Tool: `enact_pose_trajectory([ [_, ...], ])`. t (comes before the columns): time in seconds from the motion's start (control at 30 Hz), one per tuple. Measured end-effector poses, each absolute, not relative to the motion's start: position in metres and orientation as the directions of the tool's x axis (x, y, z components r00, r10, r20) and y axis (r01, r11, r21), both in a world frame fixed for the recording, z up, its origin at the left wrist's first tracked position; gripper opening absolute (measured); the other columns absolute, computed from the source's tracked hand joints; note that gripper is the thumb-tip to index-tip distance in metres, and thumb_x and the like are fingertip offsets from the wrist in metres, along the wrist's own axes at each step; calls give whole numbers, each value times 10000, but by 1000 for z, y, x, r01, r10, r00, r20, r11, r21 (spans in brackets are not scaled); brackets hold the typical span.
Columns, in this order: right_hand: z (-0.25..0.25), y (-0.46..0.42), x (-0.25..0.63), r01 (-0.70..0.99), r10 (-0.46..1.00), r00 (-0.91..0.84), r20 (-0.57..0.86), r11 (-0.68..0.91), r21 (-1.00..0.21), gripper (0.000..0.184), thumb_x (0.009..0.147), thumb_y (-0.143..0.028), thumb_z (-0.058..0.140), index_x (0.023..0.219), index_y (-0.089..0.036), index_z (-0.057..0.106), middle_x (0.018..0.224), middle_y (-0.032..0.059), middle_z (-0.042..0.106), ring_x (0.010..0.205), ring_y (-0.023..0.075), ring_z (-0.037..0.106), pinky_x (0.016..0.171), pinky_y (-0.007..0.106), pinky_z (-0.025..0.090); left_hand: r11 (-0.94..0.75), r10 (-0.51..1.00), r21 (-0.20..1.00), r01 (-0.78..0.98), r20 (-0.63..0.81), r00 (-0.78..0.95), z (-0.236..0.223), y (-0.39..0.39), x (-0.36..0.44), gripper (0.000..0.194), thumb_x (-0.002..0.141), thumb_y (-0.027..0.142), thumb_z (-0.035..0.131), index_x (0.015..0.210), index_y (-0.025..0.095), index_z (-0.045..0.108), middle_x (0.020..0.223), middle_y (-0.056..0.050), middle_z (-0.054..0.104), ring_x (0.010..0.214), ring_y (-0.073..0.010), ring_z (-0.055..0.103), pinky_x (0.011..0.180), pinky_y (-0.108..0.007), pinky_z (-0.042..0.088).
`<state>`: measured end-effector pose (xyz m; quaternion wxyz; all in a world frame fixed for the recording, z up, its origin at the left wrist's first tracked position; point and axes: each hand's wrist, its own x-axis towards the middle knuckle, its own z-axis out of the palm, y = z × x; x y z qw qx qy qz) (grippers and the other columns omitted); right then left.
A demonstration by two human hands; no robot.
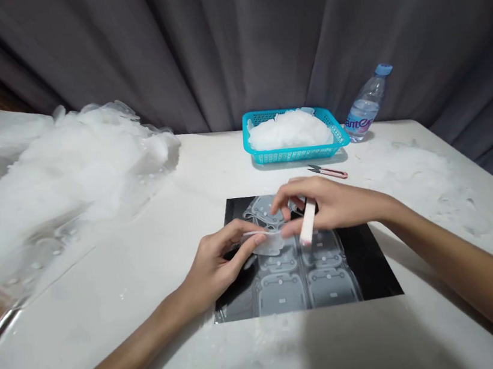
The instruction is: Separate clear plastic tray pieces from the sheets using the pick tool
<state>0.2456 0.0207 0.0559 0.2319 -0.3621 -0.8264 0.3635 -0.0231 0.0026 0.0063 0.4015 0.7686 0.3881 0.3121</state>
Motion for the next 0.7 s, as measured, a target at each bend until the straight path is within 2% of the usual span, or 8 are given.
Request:
enact_pose_trajectory([
  [0.07, 58, 17, 245, 397, 690, -717, 100, 521, -756, 185, 907, -366, 808, 977, -211, 733, 919, 10, 731, 861, 176, 600, 751, 279, 413, -357, 858, 881, 311, 177, 482, 7, 2, -22, 159, 1019, 322, 659, 1000, 200, 759, 896, -31, 792, 711, -124, 679, 683, -234, 548],
  [0.2, 56, 16, 243, 382, 678, -715, 170, 583, -717, 97, 964, -264, 749, 897, -205, 711, 877, 5, 721, 853, 174, 591, 782, 291, 408, -309, 869, 918, 247, 168, 465, 7, 3, -22, 172, 1018, 336, 662, 990, 187, 744, 883, -33, 793, 709, -118, 688, 664, -225, 549],
  [0.33, 61, 12, 243, 421, 671, -714, 199, 638, -645, 118, 977, -239, 736, 878, -201, 682, 852, -4, 704, 826, 163, 578, 750, 282, 396, -306, 859, 922, 237, 160, 486, 5, 4, -22, 187, 1018, 345, 664, 969, 180, 739, 861, -33, 796, 715, -126, 701, 695, -243, 571],
  [0.5, 72, 0, 240, 470, 626, -746, 229, 737, -485, 174, 1043, -282, 650, 896, -190, 665, 812, 11, 679, 806, 175, 554, 713, 295, 355, -330, 842, 922, 202, 191, 505, 3, 5, -25, 187, 1034, 358, 654, 989, 199, 741, 989, -43, 821, 854, -152, 759, 769, -254, 598],
  [0.6, 76, -3, 240, 510, 632, -734, 250, 755, -411, 209, 1068, -303, 605, 916, -181, 681, 793, 23, 667, 800, 180, 571, 692, 298, 330, -365, 813, 903, 225, 192, 549, 3, 6, -28, 184, 1062, 362, 616, 1062, 228, 742, 1083, -35, 817, 964, -168, 772, 856, -274, 601],
  [0.7, 76, 3, 248, 573, 678, -692, 246, 724, -383, 208, 1065, -298, 595, 927, -176, 692, 814, 33, 670, 775, 171, 584, 683, 297, 337, -447, 747, 823, 351, 128, 652, 2, 5, -30, 237, 1072, 407, 595, 1235, 268, 697, 1211, -33, 784, 1084, -199, 751, 951, -329, 589],
])
